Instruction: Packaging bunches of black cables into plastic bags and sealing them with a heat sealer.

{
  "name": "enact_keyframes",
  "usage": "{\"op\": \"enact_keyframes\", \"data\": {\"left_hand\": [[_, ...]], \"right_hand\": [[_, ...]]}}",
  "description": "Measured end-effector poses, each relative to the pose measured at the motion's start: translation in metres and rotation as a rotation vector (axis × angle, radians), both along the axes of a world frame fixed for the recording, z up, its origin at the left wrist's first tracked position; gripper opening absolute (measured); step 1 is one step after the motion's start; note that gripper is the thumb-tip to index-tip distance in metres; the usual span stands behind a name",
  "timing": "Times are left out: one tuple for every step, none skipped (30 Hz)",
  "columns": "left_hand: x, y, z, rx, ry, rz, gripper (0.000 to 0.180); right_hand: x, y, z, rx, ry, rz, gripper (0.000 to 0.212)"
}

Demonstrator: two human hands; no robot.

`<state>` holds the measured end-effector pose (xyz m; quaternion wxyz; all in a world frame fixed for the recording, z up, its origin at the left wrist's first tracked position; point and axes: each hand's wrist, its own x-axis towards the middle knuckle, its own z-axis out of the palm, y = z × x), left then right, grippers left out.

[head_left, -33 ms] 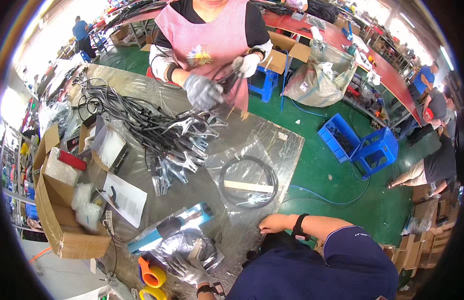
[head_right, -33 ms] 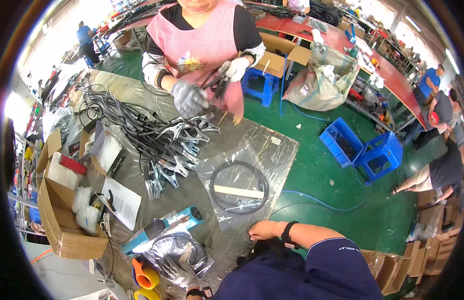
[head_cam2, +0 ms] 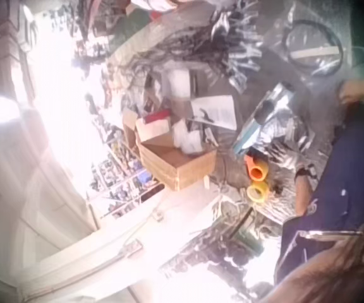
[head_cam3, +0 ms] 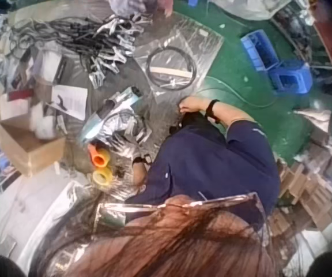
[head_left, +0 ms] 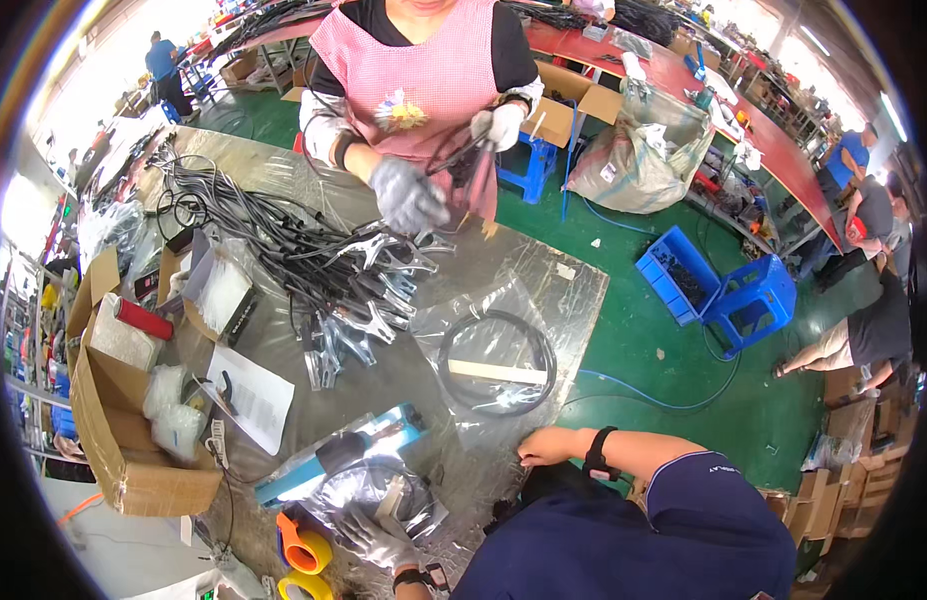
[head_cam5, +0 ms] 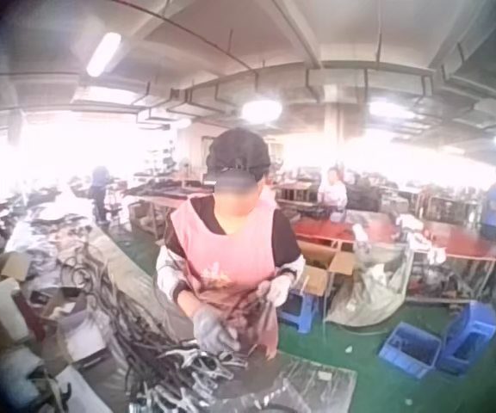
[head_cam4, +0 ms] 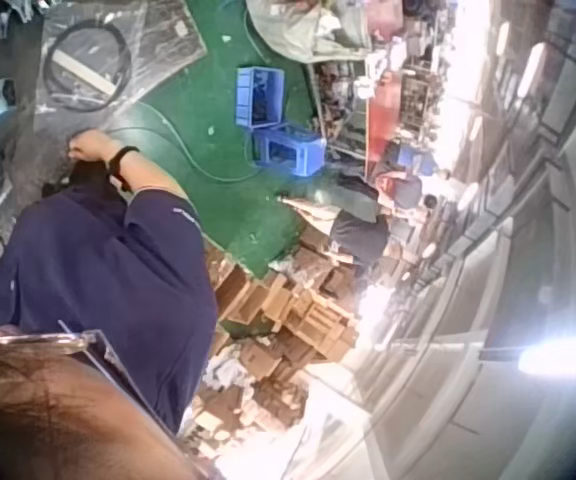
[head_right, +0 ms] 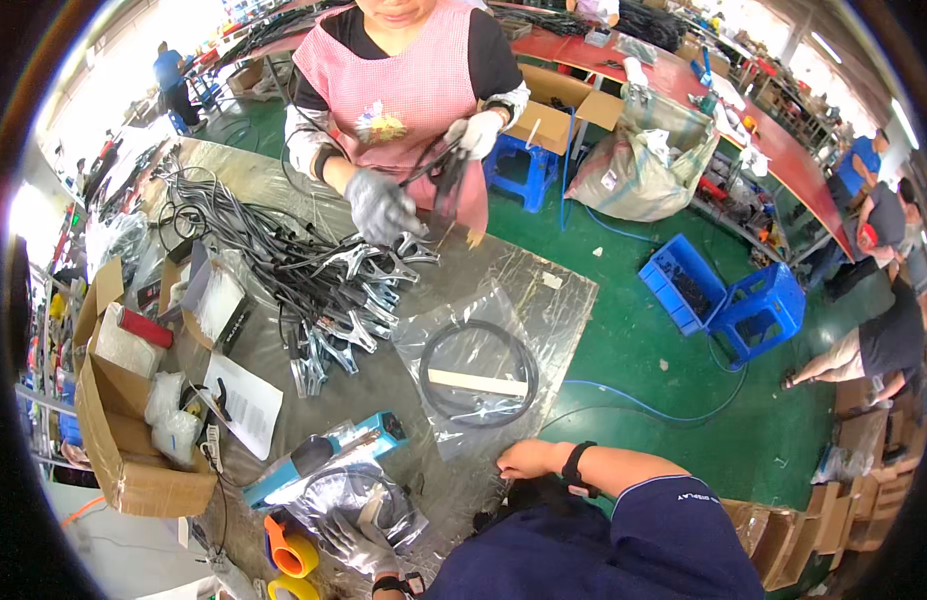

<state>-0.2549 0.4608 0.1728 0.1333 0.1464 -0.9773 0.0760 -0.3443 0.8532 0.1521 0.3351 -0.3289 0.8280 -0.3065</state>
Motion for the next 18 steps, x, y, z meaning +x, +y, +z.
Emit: {"op": "enact_keyframes", "data": {"left_hand": [[0.0,0.0,0.0,-0.002,-0.001,0.002,0.057],[-0.001,0.001,0.0,0.001,-0.008,0.007,0.057],[-0.001,0.001,-0.001,0.004,-0.013,0.014,0.057],[0.0,0.0,-0.003,0.002,-0.014,0.017,0.057],[0.002,-0.002,-0.006,-0.014,-0.02,0.019,0.057],[0.003,-0.002,-0.006,-0.029,-0.026,0.019,0.057],[0.002,-0.001,-0.006,-0.03,-0.028,0.019,0.057],[0.001,0.0,-0.006,-0.028,-0.024,0.021,0.056],[0.002,0.001,-0.004,-0.026,-0.021,0.023,0.056],[0.003,0.0,-0.006,-0.027,-0.023,0.024,0.056],[0.003,-0.002,-0.01,-0.027,-0.017,0.019,0.055],[0.002,-0.004,-0.012,-0.027,-0.009,0.016,0.055],[0.003,-0.004,-0.012,-0.026,-0.01,0.017,0.055],[0.003,-0.004,-0.013,-0.019,-0.008,0.012,0.055],[0.003,-0.005,-0.013,-0.013,-0.005,0.011,0.054],[0.003,-0.006,-0.013,-0.014,-0.004,0.015,0.054],[0.004,-0.006,-0.013,-0.02,0.007,0.01,0.055],[0.004,-0.007,-0.013,-0.024,0.017,0.001,0.056]], "right_hand": [[0.001,0.0,-0.003,-0.002,-0.001,0.002,0.03],[0.002,0.001,-0.007,-0.003,-0.005,-0.003,0.03],[0.001,0.001,-0.008,-0.005,-0.007,-0.007,0.03],[0.001,0.0,-0.009,-0.007,-0.008,-0.005,0.03],[0.001,0.0,-0.01,-0.009,-0.004,-0.005,0.029],[0.002,0.0,-0.01,-0.011,-0.002,-0.007,0.029],[0.002,0.001,-0.012,-0.012,-0.003,-0.006,0.029],[0.001,0.002,-0.016,-0.026,0.003,0.0,0.028],[0.001,0.002,-0.017,-0.04,0.008,0.007,0.028],[0.001,0.002,-0.018,-0.04,0.006,0.008,0.028],[0.001,0.002,-0.019,-0.017,-0.001,0.02,0.028],[0.0,0.002,-0.018,0.006,-0.008,0.034,0.028],[-0.001,0.001,-0.016,0.006,-0.008,0.035,0.028],[-0.002,0.001,-0.013,0.014,-0.014,0.035,0.028],[-0.003,0.0,-0.01,0.021,-0.018,0.039,0.028],[-0.003,0.0,-0.01,0.02,-0.016,0.043,0.028],[-0.003,-0.001,-0.009,0.013,-0.01,0.045,0.028],[-0.002,0.0,-0.009,0.008,-0.004,0.043,0.028]]}}
